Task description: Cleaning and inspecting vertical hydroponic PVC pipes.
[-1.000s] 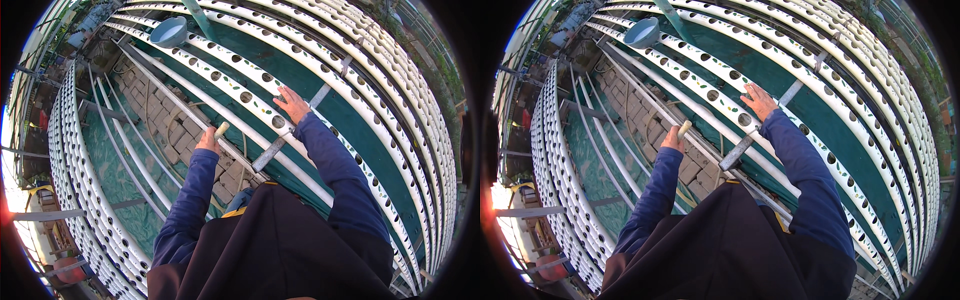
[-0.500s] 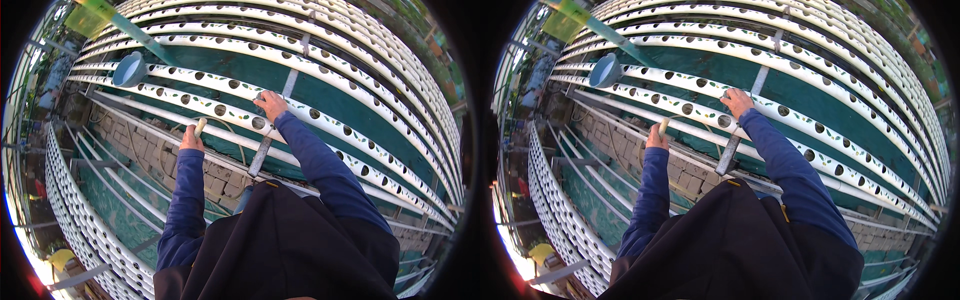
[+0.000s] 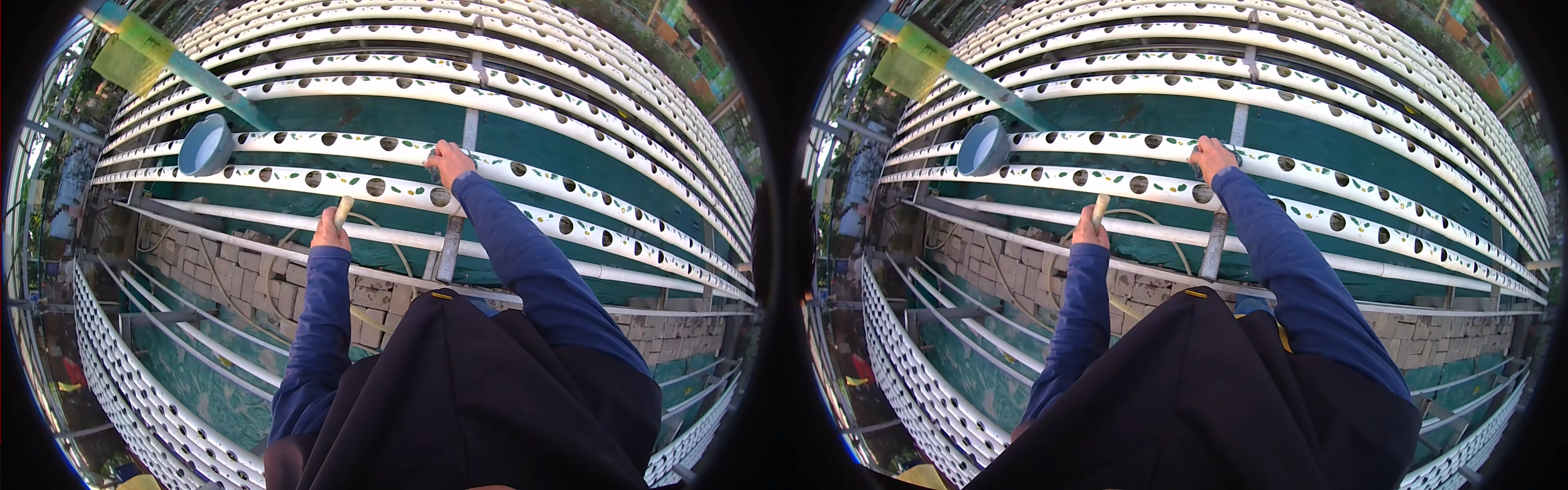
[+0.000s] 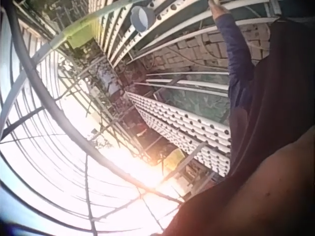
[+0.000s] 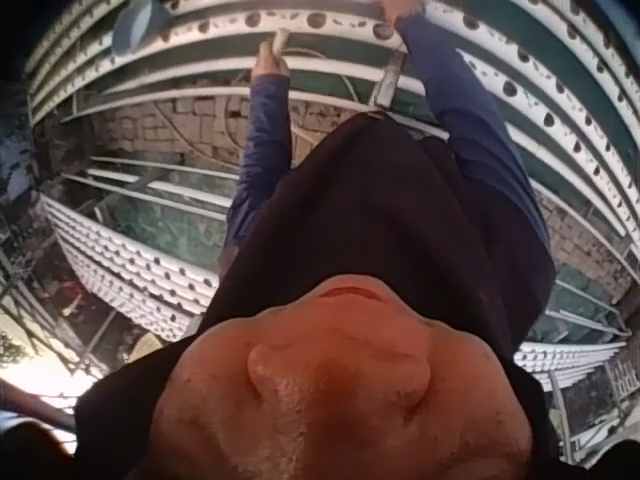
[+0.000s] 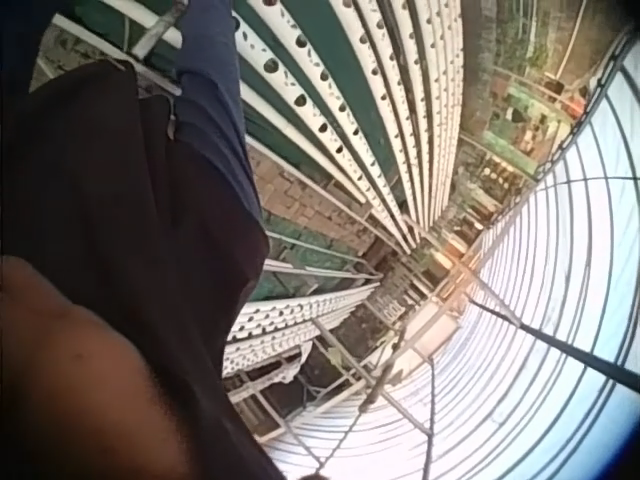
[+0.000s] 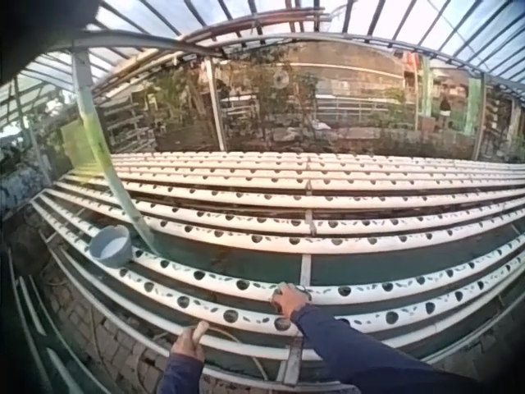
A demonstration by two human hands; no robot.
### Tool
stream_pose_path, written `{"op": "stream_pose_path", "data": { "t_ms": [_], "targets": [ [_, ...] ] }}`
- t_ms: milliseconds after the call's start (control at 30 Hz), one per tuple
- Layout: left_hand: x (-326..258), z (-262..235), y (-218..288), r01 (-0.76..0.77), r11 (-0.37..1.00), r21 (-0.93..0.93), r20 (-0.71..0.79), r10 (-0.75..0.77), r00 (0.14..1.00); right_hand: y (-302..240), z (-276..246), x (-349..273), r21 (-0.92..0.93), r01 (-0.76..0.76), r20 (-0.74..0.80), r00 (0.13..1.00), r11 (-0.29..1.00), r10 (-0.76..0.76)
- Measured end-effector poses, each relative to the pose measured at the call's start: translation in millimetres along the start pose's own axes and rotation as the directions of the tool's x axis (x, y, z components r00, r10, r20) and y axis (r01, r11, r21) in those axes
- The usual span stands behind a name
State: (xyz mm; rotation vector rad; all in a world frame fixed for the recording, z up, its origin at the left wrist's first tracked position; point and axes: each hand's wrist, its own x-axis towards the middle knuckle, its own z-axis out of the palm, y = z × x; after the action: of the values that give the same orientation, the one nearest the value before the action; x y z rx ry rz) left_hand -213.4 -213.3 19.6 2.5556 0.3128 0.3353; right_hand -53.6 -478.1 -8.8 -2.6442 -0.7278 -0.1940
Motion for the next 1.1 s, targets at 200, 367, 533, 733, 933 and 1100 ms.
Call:
{"op": "stream_pose_path", "data": {
  "t_ms": [200, 367, 533, 733, 933, 1100],
  "targets": [
    [16, -102, -42, -0.121, 0.982, 0.142, -0.191, 0.147, 0.971, -3, -4, 9, -0.038, -0.068, 0.114, 0.991, 0.997, 0.072],
    [18, -210, -55, -0.059, 0.928, 0.367, -0.244, 0.158, 0.957, -4, -8, 16, -0.090, -0.037, 0.178, 0.983, 0.995, 0.052],
    [-1, -291, -52, 0.064, 0.859, 0.508, -0.324, 0.121, 0.938, 6, -8, 16, -0.099, 0.012, 0.185, 0.983, 0.995, 0.007],
    [-55, -351, -72, 0.187, 0.758, 0.625, -0.395, 0.100, 0.913, 9, -10, 5, 0.024, 0.072, 0.194, 0.978, 0.997, -0.075],
    [-73, -297, -25, 0.158, 0.780, 0.606, -0.353, 0.086, 0.931, 27, -8, 6, 0.068, 0.038, 0.199, 0.979, 0.997, -0.051],
    [-51, -220, -9, 0.094, 0.844, 0.528, -0.229, 0.035, 0.973, 17, -8, 6, 0.053, 0.062, 0.188, 0.980, 0.997, -0.071]
  ]
}}
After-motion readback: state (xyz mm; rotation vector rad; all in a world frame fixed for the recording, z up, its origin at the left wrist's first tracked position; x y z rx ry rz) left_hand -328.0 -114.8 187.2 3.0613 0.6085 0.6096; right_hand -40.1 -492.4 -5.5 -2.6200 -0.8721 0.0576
